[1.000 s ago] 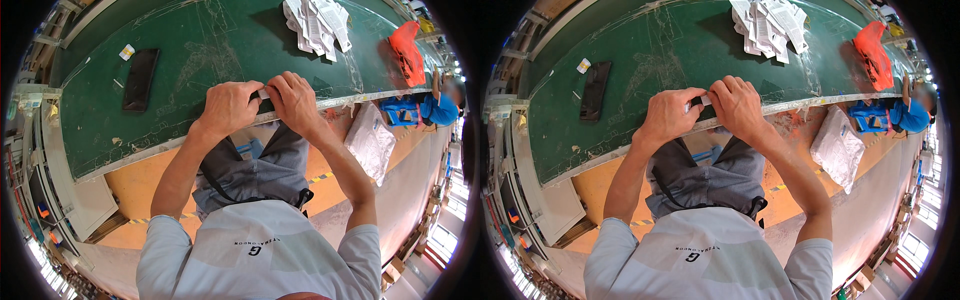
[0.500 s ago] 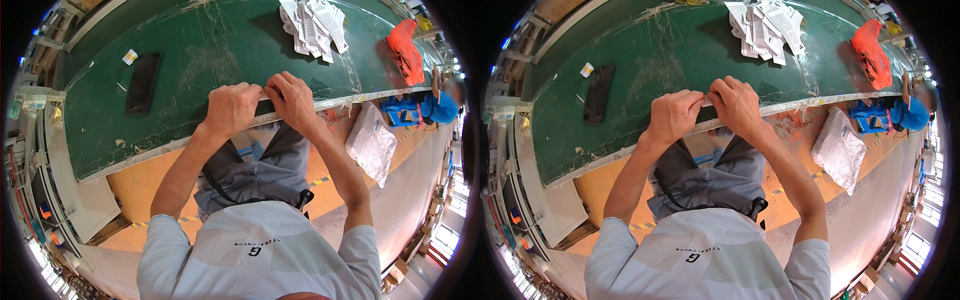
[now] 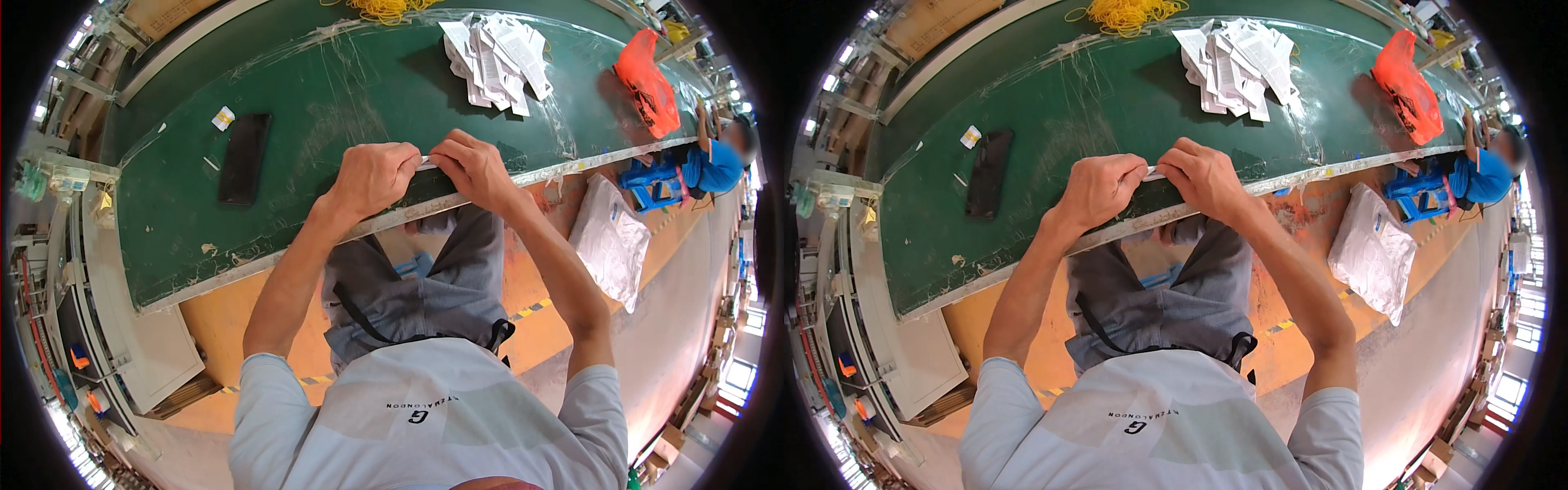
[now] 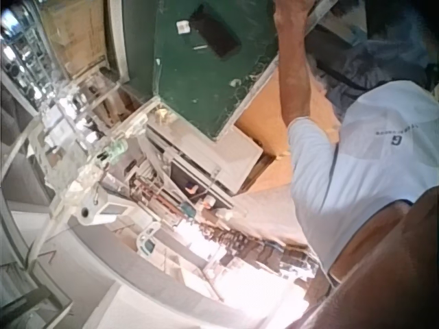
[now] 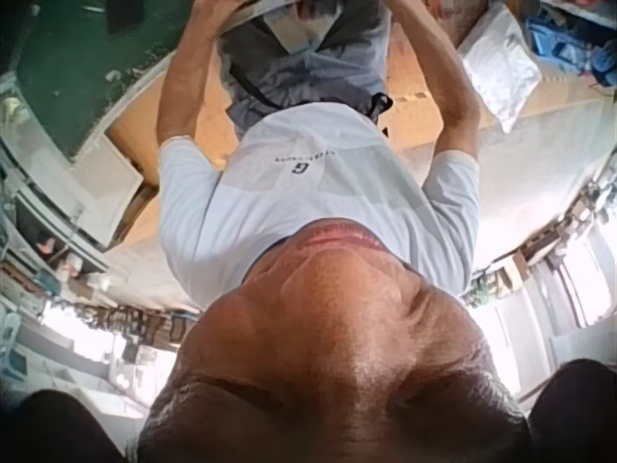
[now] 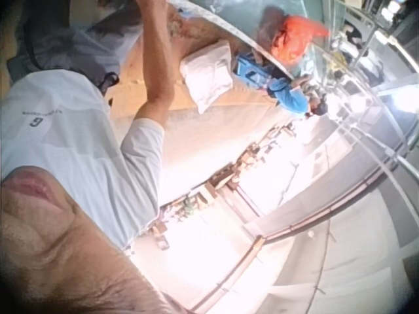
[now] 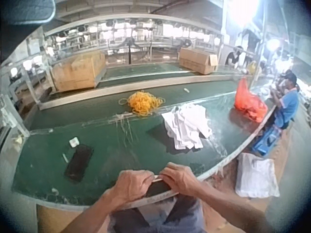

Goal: Folding white paper instruction sheets or labels at a factory workstation.

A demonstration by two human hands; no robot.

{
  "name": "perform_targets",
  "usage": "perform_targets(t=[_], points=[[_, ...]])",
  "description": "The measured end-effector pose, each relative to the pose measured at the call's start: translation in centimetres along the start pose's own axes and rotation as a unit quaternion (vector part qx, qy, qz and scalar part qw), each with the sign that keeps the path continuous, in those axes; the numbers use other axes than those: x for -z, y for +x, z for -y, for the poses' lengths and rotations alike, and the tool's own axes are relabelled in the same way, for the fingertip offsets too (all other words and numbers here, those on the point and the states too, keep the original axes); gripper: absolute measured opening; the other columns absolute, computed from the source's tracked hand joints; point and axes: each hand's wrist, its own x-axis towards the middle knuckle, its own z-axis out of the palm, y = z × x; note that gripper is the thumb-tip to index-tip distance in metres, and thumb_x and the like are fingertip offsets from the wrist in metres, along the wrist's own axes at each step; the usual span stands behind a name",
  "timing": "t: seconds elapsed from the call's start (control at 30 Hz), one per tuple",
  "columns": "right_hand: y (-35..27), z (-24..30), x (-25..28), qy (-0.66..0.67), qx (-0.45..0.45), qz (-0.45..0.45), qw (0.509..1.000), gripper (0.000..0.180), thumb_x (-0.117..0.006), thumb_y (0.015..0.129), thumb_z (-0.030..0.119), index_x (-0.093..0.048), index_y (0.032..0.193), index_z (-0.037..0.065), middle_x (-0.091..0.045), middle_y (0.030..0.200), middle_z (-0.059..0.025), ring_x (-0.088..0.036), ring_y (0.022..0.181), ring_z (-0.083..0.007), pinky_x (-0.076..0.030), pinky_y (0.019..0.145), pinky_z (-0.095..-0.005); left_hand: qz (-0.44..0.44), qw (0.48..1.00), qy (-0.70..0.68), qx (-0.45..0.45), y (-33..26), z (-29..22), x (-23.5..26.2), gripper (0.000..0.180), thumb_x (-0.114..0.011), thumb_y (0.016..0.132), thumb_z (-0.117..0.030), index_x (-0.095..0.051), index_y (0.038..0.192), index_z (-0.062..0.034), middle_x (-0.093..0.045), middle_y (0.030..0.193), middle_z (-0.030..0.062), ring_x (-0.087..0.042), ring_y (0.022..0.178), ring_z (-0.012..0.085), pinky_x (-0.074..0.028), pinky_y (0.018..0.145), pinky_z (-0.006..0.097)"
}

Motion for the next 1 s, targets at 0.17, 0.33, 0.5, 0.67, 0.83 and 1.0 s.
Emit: perform_targets(t=[0.17,0.33,0.5,0.67,0.83,1.0], points=[[0.5,0.3,0.5,0.079,-0.045,-0.013,0.996,0.01,-0.064,0.096,0.009,-0.067,0.096,0.0,-0.063,0.086,-0.0146,-0.065,0.078,-0.0346,-0.052,0.069,-0.0409,0.014,0.997,-0.055,0.057,1.4,-0.8,0.7,0.02,-0.072,0.094,-0.021,-0.073,0.099,-0.0023,-0.07,0.079,0.0152,-0.066,0.067,0.0276,-0.05,0.062,0.036],[1.2,1.5,1.3,0.179,-0.167,0.018,0.969,0.012,-0.066,0.098,0.009,-0.068,0.1,-0.002,-0.065,0.081,-0.01,-0.066,0.07,-0.0202,-0.053,0.065,-0.0333,-0.042,0.969,-0.214,0.116,1.7,-0.6,0.1,0.017,-0.071,0.095,-0.017,-0.071,0.098,-0.0001,-0.063,0.071,0.0058,-0.051,0.066,0.0098,-0.044,0.06,0.03],[1.6,1.3,1.1,0.244,-0.149,-0.012,0.958,0.018,-0.073,0.096,0.007,-0.068,0.11,-0.003,-0.071,0.086,-0.0051,-0.067,0.074,-0.0092,-0.056,0.069,-0.0264,-0.061,0.961,-0.238,0.125,2.0,-0.9,-0.2,0.016,-0.07,0.096,-0.016,-0.071,0.097,-0.0001,-0.063,0.072,0.002,-0.05,0.067,0.007,-0.041,0.059,0.027],[2.8,2.0,1.2,0.358,-0.215,-0.006,0.909,0.017,-0.07,0.099,0.011,-0.068,0.109,-0.004,-0.071,0.085,-0.0045,-0.069,0.073,-0.0094,-0.056,0.068,-0.0251,-0.078,0.948,-0.289,0.104,2.0,0.0,0.0,0.023,-0.063,0.102,-0.023,-0.07,0.099,-0.0006,-0.062,0.074,0.0007,-0.05,0.065,0.007,-0.041,0.058,0.027],[3.8,3.1,0.0,0.457,-0.25,-0.046,0.853,0.02,-0.068,0.102,0.017,-0.068,0.106,-0.002,-0.072,0.088,-0.005,-0.069,0.073,-0.0102,-0.055,0.068,-0.0247,-0.107,0.658,-0.708,0.232,2.4,1.0,1.0,0.06,-0.041,0.109,-0.055,-0.066,0.107,-0.001,-0.054,0.072,0.0015,-0.047,0.057,0.0129,-0.043,0.056,0.028],[4.0,4.0,-2.2,0.494,-0.286,-0.074,0.818,0.019,-0.069,0.101,0.017,-0.069,0.109,0.001,-0.073,0.093,-0.005,-0.069,0.082,-0.0099,-0.057,0.074,-0.0264,-0.101,0.653,-0.718,0.218,2.2,1.4,0.7,0.075,-0.033,0.106,-0.067,-0.069,0.112,-0.0014,-0.059,0.084,0.0,-0.057,0.064,0.0115,-0.047,0.059,0.027]])
